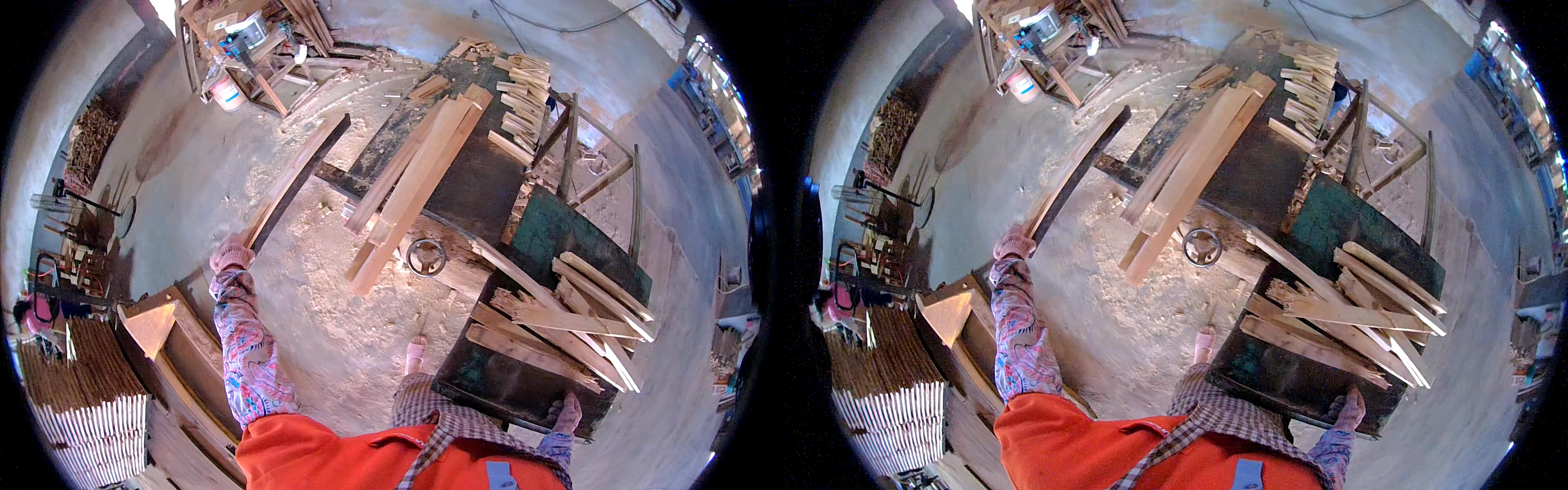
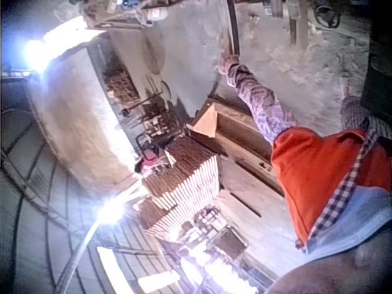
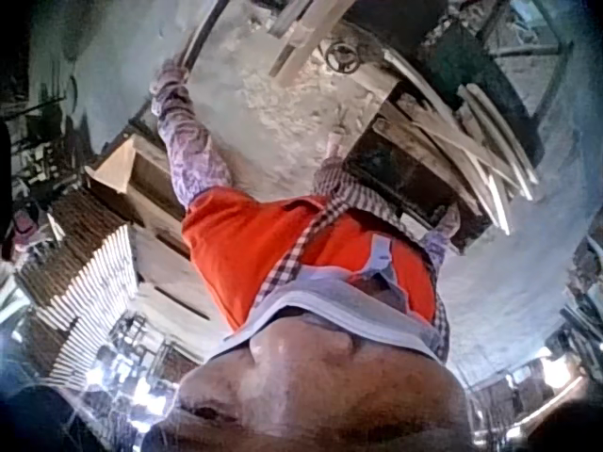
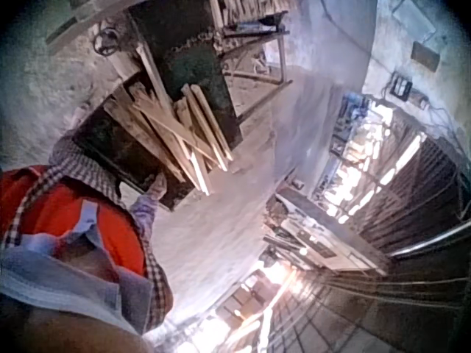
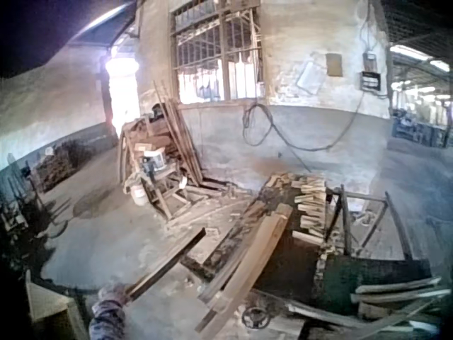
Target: The person repeatedly picks up thin wooden slats from a pile and places them onto a growing stack on a workbench. The person handles the slats one by one, aligning them as they build the stack.
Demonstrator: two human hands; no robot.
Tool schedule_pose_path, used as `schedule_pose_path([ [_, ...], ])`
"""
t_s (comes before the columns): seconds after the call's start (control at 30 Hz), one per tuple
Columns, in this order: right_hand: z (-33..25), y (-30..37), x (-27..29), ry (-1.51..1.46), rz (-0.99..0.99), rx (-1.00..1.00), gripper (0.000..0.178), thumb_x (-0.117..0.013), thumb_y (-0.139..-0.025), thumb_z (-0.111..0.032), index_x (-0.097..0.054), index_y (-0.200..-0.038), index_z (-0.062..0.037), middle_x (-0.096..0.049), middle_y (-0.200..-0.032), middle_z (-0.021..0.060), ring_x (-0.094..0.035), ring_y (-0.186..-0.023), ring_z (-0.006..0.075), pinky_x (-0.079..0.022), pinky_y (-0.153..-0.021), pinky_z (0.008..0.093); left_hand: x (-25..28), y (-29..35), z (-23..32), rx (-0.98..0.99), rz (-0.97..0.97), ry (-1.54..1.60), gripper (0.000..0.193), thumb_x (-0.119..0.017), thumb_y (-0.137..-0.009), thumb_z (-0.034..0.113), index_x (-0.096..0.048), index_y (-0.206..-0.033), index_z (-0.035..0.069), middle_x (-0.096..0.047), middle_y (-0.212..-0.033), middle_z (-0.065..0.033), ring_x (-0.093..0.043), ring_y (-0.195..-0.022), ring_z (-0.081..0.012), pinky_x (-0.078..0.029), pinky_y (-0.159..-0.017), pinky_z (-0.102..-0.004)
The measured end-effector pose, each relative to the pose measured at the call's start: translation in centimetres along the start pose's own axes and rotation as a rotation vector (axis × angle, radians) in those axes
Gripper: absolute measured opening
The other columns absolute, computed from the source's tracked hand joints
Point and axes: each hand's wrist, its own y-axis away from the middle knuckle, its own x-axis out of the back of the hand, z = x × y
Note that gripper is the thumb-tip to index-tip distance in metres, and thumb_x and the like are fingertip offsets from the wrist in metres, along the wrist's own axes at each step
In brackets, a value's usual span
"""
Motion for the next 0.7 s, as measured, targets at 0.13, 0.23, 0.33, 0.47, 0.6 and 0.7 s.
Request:
schedule_pose_path([
  [0.13,0.4,0.7,0.2,0.078,0.053,-0.039,0.046,-0.064,-0.1,-0.037,-0.071,-0.121,0.0034,-0.073,-0.098,0.0083,-0.064,-0.077,0.0141,-0.052,-0.069,0.0291,1.2,1.3,1.3,0.099,-0.027,-0.023,0.083,-0.08,-0.078,0.033,-0.046,-0.153,0.026,-0.055,-0.151,-0.005,-0.056,-0.136,-0.0283,-0.047,-0.107,-0.0531],
  [0.23,1.5,1.3,-0.6,-0.191,0.048,0.15,0.044,-0.064,-0.1,-0.034,-0.071,-0.124,0.0018,-0.073,-0.105,0.011,-0.064,-0.08,0.0148,-0.052,-0.068,0.03,-0.1,1.9,1.9,0.044,0.182,-0.266,0.085,-0.073,-0.085,0.047,-0.038,-0.158,0.026,-0.044,-0.16,-0.0047,-0.047,-0.144,-0.0276,-0.04,-0.115,-0.0544],
  [0.33,-8.6,4.9,-5.1,-0.144,-0.069,-0.168,0.039,-0.068,-0.099,-0.034,-0.071,-0.119,-0.0015,-0.068,-0.086,0.0015,-0.06,-0.07,0.0117,-0.051,-0.065,0.0285,-0.5,2.8,3.1,-0.112,0.372,-0.237,0.08,-0.059,-0.092,0.059,-0.037,-0.159,0.02,-0.038,-0.164,-0.0079,-0.039,-0.149,-0.0292,-0.037,-0.119,-0.0495],
  [0.47,-5.9,3.4,-2.5,-0.145,0.035,-0.185,0.034,-0.068,-0.099,-0.029,-0.07,-0.122,-0.0042,-0.071,-0.08,0.0071,-0.062,-0.055,0.0156,-0.049,-0.048,0.0299,0.4,11.8,18.6,-0.686,0.497,0.195,0.079,-0.075,-0.088,0.044,-0.044,-0.152,0.01,-0.047,-0.152,-0.0241,-0.042,-0.143,-0.0388,-0.037,-0.118,-0.0478],
  [0.6,-1.6,2.3,-2.2,-0.106,0.06,-0.022,0.036,-0.067,-0.099,-0.033,-0.073,-0.119,-0.0042,-0.072,-0.08,0.0055,-0.064,-0.06,0.0131,-0.05,-0.052,0.0281,2.4,23.7,33.5,-1.311,0.197,0.457,0.062,-0.078,-0.088,0.024,-0.055,-0.141,0.004,-0.059,-0.14,-0.0184,-0.054,-0.133,-0.0358,-0.043,-0.113,-0.0422],
  [0.7,-3.0,3.8,-2.6,-0.157,-0.015,-0.02,0.037,-0.067,-0.1,-0.033,-0.072,-0.119,-0.003,-0.072,-0.079,0.0046,-0.063,-0.061,0.0124,-0.05,-0.054,0.0274,1.6,30.7,38.2,-1.578,0.095,0.382,0.047,-0.072,-0.091,0.029,-0.062,-0.134,0.01,-0.064,-0.134,-0.0137,-0.06,-0.126,-0.0322,-0.048,-0.106,-0.0403],
])
